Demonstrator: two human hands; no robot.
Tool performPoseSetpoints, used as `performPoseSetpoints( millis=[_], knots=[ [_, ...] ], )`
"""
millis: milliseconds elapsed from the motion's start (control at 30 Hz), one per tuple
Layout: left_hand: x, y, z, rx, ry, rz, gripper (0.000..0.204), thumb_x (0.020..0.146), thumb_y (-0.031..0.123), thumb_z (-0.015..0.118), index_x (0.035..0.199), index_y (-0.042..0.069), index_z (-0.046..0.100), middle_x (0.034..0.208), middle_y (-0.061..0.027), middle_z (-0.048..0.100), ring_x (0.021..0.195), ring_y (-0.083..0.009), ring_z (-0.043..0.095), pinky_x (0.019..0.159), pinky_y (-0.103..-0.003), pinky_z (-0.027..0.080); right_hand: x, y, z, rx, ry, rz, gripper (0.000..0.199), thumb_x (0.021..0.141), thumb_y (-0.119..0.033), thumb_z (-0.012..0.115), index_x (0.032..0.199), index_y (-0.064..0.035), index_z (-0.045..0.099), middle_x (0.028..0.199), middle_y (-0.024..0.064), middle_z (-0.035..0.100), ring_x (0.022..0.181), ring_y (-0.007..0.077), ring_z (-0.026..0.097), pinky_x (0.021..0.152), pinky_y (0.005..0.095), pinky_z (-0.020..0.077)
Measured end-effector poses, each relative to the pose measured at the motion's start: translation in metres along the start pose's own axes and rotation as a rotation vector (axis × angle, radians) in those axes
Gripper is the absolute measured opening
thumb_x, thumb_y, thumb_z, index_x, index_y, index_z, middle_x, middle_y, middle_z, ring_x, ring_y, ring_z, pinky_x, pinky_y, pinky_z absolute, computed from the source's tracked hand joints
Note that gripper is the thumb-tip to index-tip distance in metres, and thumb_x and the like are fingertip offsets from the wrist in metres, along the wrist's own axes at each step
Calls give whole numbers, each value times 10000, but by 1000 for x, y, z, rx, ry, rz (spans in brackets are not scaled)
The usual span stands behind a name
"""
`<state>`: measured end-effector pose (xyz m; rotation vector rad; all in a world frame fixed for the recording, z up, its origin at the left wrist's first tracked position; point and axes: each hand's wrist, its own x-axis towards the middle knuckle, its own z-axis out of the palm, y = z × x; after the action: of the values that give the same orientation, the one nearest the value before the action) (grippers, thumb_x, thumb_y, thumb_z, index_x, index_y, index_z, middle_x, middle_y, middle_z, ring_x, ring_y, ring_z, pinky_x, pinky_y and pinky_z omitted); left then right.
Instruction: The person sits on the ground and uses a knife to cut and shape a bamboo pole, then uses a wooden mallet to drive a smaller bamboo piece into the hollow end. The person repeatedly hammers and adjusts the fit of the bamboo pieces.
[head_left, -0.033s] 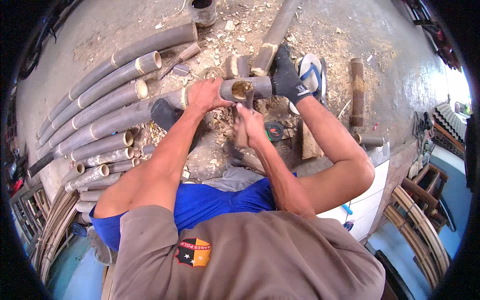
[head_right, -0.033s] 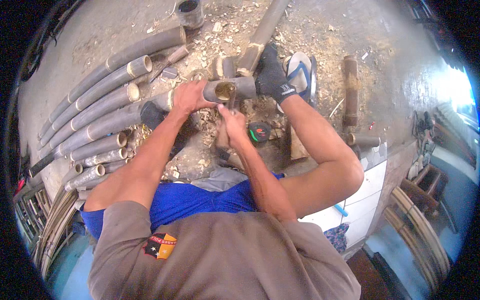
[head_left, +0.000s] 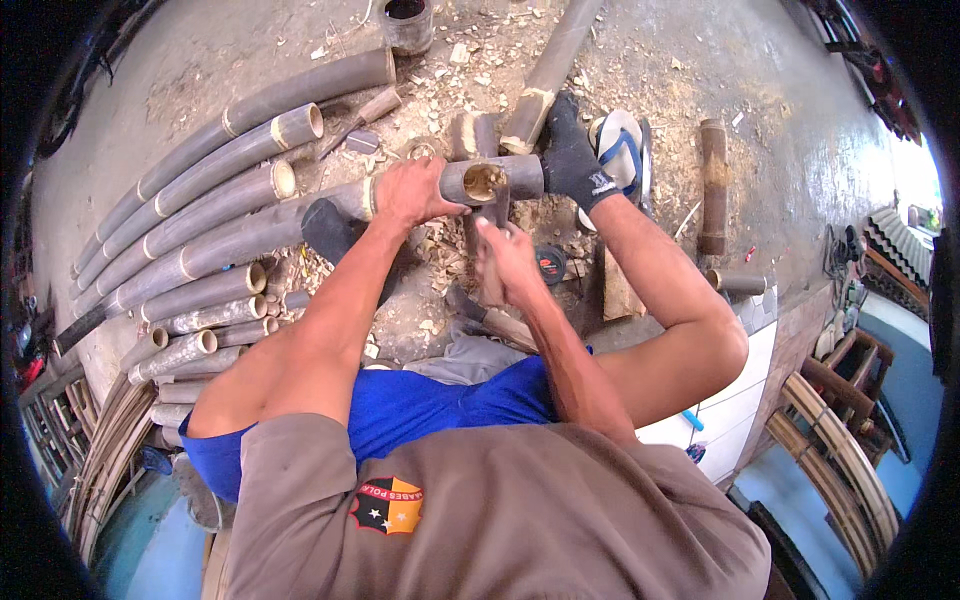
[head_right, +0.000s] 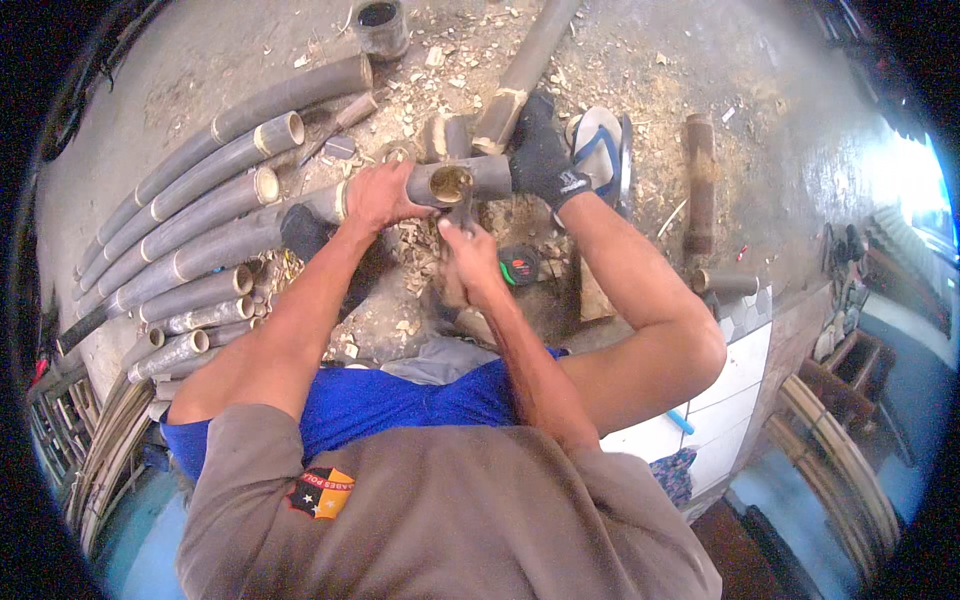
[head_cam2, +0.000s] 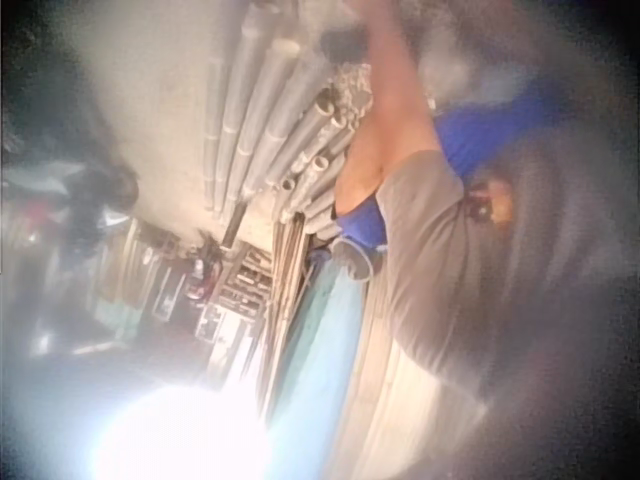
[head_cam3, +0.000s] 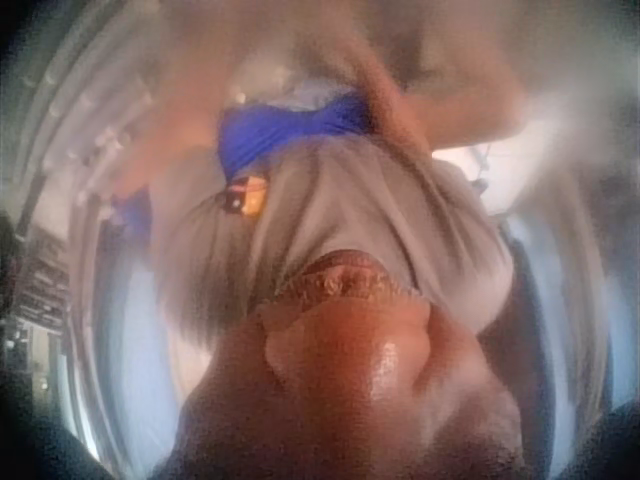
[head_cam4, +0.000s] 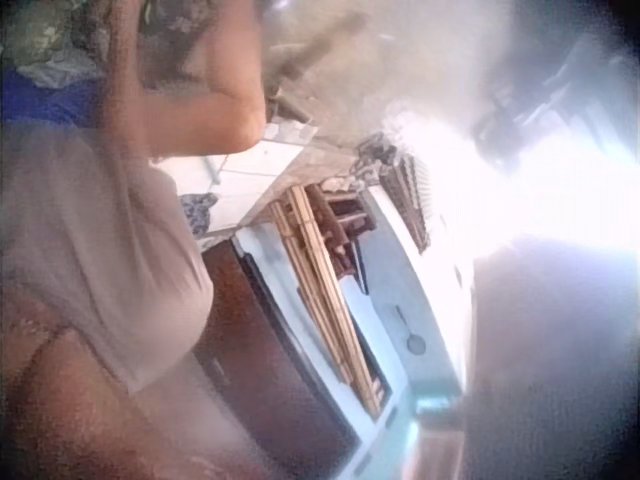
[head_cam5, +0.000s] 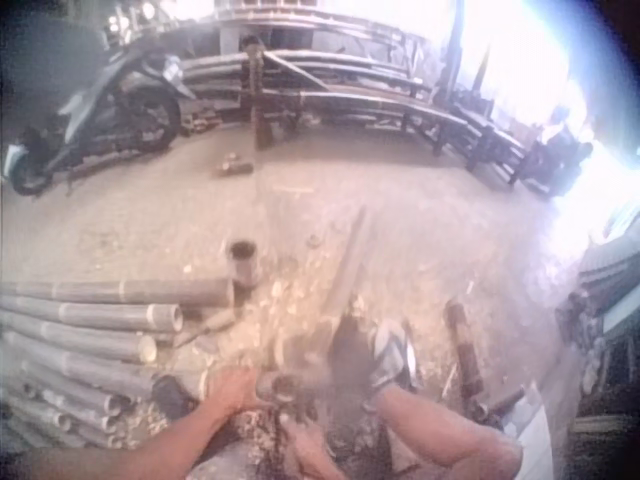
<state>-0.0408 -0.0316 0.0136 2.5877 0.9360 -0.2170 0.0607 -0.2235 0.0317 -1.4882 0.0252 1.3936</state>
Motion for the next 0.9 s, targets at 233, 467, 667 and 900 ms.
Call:
performPoseSetpoints(
  millis=[233,467,667,900],
  knots=[
    [36,37,-25,-663,487,262,669,885,559,687,1359,92,618,1246,-196,673,1178,-334,634,1031,-447,476,-9,-132,-52,-1285,-327,-247,846,847,-478,740,1469,-2,421,1355,283,595,1260,390,595,1050,475,468],
    [89,83,-91,-1155,237,71,918,953,812,310,919,-8,720,646,-126,632,681,-272,650,661,-422,524,22,-290,-17,-695,-362,-450,501,905,-359,706,1246,3,648,1083,115,710,921,196,675,817,357,540],
    [73,81,-44,-1586,454,-461,839,1000,769,233,1017,41,649,761,-30,622,607,-134,578,493,-333,439,135,-186,68,-603,-236,-695,515,858,-357,711,1197,27,659,1043,178,720,948,254,696,846,417,551],
    [91,77,24,-2182,695,-498,643,1061,653,264,1072,80,555,795,-17,576,602,-154,555,506,-338,446,202,-144,98,-1134,-309,-622,683,805,-503,693,1184,64,645,1108,278,688,1052,362,670,931,425,522]
  ],
)
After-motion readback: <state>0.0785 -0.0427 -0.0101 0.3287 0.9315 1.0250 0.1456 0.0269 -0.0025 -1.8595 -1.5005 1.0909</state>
